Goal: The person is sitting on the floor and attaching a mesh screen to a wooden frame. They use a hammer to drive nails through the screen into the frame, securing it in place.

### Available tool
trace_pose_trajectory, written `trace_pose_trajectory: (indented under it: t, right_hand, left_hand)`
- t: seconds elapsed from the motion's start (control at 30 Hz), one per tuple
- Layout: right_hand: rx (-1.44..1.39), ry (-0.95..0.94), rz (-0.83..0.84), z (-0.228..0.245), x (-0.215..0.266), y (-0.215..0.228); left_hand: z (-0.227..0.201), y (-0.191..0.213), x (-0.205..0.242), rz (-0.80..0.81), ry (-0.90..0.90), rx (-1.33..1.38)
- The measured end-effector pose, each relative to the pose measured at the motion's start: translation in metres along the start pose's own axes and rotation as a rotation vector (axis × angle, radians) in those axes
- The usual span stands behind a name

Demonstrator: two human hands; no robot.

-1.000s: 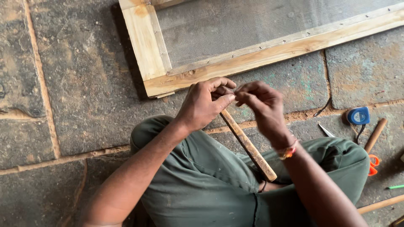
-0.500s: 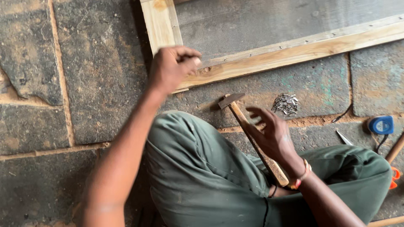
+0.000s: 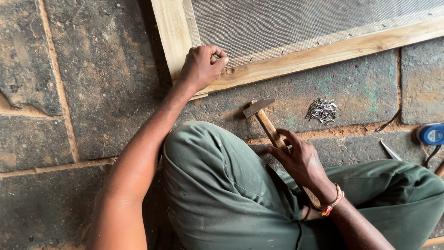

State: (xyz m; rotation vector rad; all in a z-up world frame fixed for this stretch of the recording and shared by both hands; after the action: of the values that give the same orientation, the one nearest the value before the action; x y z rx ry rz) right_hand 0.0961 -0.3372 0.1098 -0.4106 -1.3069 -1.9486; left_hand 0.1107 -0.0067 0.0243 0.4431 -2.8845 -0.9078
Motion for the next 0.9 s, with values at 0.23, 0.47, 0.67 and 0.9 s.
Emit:
trace_pose_trajectory:
  t: [0.23,0.47,0.67,0.9]
  right_hand:
    - [-0.187,-0.163,0.130,-0.008,-0.005,-0.011]
    - [-0.197,-0.219,0.159,-0.008,-0.005,-0.010]
    - [-0.333,-0.256,0.148,0.001,0.005,-0.001]
    - [-0.506,-0.092,0.041,0.020,0.003,0.026]
  left_hand:
    - [0.006,-0.008,-0.001,0.014,-0.067,-0.033]
    - [0.014,-0.019,-0.001,0.102,-0.093,-0.092]
    - [0.010,-0.020,0.000,0.114,-0.096,-0.145]
    - [0.005,-0.011,0.002,0.041,-0.067,-0.084]
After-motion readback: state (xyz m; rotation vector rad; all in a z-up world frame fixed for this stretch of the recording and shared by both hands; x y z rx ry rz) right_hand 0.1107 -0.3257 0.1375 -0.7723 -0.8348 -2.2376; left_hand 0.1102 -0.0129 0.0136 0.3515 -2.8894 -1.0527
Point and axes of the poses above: each hand's wrist, its own x-axis away from the middle knuckle, its own y-axis out of the back of the hand, z = x × y, the point moved 7 cm from there along -x, towards the middle knuckle, and after that the axes turned 6 degrees about -y, right-handed, at the moved point
